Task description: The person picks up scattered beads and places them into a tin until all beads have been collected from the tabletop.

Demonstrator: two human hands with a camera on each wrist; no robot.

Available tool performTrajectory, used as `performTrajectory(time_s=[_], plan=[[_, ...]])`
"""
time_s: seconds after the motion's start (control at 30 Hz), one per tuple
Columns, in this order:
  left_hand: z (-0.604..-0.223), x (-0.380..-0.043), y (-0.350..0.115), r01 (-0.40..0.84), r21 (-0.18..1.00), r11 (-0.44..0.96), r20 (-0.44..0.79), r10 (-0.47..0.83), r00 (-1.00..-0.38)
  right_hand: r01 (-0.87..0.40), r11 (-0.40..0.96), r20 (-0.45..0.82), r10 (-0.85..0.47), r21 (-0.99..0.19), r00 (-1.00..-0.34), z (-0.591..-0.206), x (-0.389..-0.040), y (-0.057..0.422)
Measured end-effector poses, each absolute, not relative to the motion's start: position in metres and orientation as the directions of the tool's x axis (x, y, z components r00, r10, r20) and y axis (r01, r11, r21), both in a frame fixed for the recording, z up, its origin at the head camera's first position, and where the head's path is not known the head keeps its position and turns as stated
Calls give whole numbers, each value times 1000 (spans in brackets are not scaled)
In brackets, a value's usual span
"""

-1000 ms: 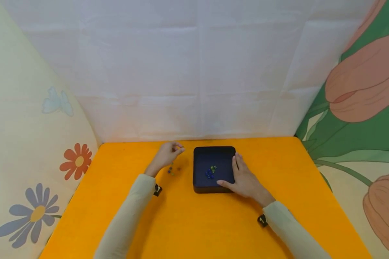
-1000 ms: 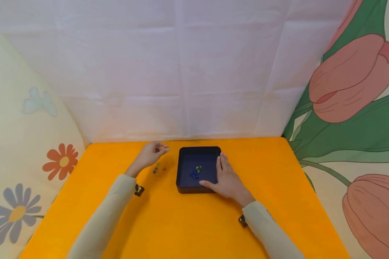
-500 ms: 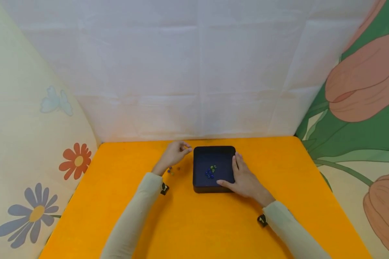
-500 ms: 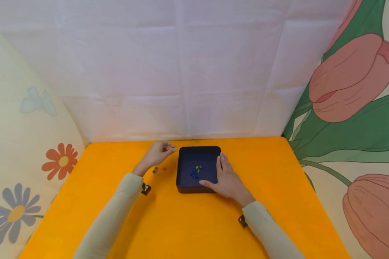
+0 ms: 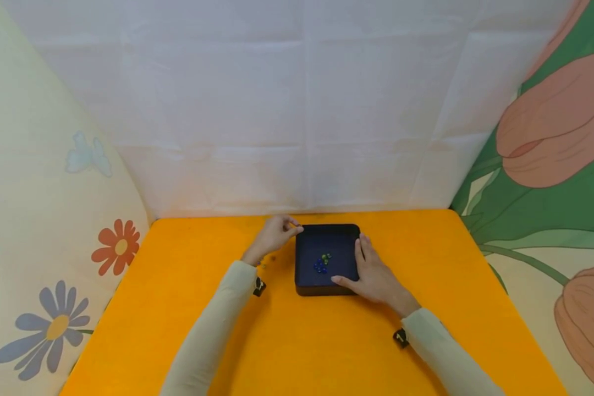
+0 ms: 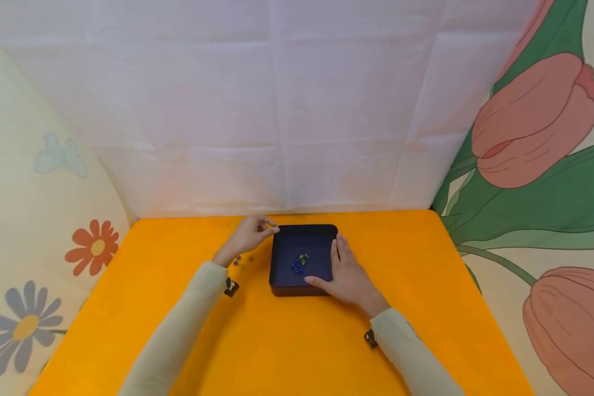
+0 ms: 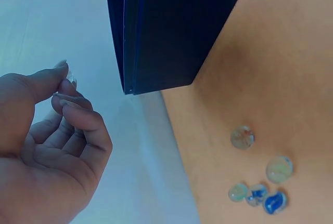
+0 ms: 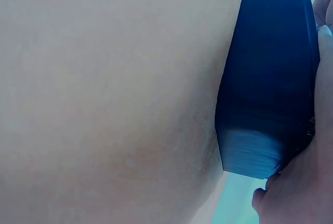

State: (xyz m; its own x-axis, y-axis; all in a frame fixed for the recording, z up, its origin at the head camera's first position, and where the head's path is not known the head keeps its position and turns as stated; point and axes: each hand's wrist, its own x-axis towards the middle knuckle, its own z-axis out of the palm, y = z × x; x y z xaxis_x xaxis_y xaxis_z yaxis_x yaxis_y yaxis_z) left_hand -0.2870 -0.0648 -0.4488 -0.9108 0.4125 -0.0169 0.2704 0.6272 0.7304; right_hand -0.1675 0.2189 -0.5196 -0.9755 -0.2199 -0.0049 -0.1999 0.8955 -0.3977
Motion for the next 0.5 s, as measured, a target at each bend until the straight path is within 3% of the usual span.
performTrajectory(time_s=[0.5], plan=[[-455,-295,-45,304,721,623,20,419,-908,-221,888,10,-237,-403,-971,-516,-167,219]])
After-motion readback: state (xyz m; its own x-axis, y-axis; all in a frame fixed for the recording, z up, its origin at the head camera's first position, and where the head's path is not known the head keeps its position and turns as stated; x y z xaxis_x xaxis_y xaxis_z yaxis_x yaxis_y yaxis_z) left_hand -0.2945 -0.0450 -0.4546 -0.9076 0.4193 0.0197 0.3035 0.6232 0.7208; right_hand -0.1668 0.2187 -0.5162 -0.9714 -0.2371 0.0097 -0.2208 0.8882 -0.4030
